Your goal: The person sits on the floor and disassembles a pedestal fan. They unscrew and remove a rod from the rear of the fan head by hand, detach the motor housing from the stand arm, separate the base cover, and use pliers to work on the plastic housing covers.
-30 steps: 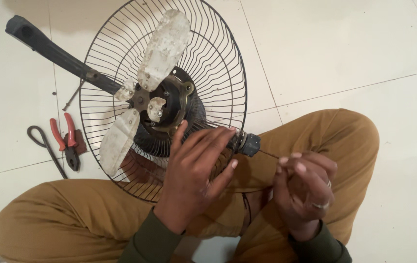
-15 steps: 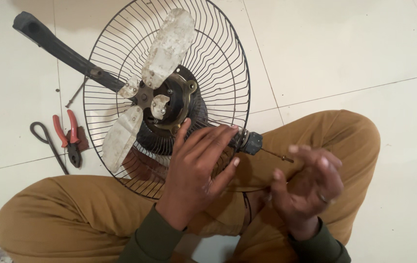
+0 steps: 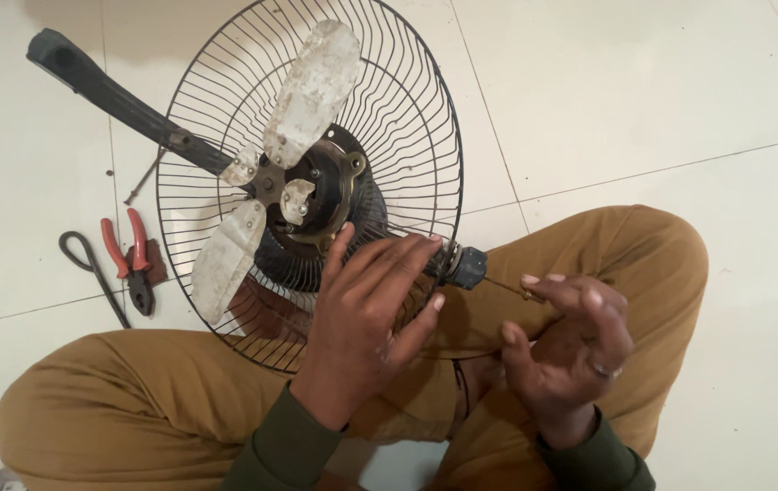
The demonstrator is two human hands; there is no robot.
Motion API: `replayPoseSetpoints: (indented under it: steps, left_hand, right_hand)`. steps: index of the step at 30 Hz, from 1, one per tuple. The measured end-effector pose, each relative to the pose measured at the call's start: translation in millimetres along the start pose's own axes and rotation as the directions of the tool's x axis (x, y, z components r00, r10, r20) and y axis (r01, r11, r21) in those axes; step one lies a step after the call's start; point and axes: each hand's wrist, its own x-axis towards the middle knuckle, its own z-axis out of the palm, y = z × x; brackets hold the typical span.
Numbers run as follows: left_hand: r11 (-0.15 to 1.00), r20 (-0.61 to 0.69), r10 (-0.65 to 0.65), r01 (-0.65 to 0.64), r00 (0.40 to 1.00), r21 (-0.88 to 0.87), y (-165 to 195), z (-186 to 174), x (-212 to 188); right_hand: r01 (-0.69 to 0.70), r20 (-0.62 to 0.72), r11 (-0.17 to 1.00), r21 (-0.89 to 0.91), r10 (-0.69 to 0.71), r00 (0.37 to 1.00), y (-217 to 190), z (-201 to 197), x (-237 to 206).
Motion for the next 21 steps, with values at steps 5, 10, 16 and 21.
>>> replayPoseSetpoints:
  steps: [5,10,16,21]
  left_hand:
    - [1.0,0.013,-0.007,0.007,1.0,0.008,-1,0,0]
    - [1.0,0.001,-0.001,0.001,1.0,0.007,-2,-1,-1]
    - [1.0,0.007,-0.002,0.002,1.0,0.012,-3,-2,-2]
    - [1.0,-0.002,-0.004,0.004,1.0,0.004,-3,-2,-1]
  right_hand:
    - [0.2,-0.089,0.958,-0.208,-0.222,0.971,-1,-2,-1]
    - [0.041,0.039,0.998,-0.04,-0.04,0.998,0,2,4]
    - [0.166,-0.048,0.969,-0.18,-0.178,0.983,-9,6,4]
    - [0.022,0.074,0.987,-0.159,-0.01,0.997,-11,3,9]
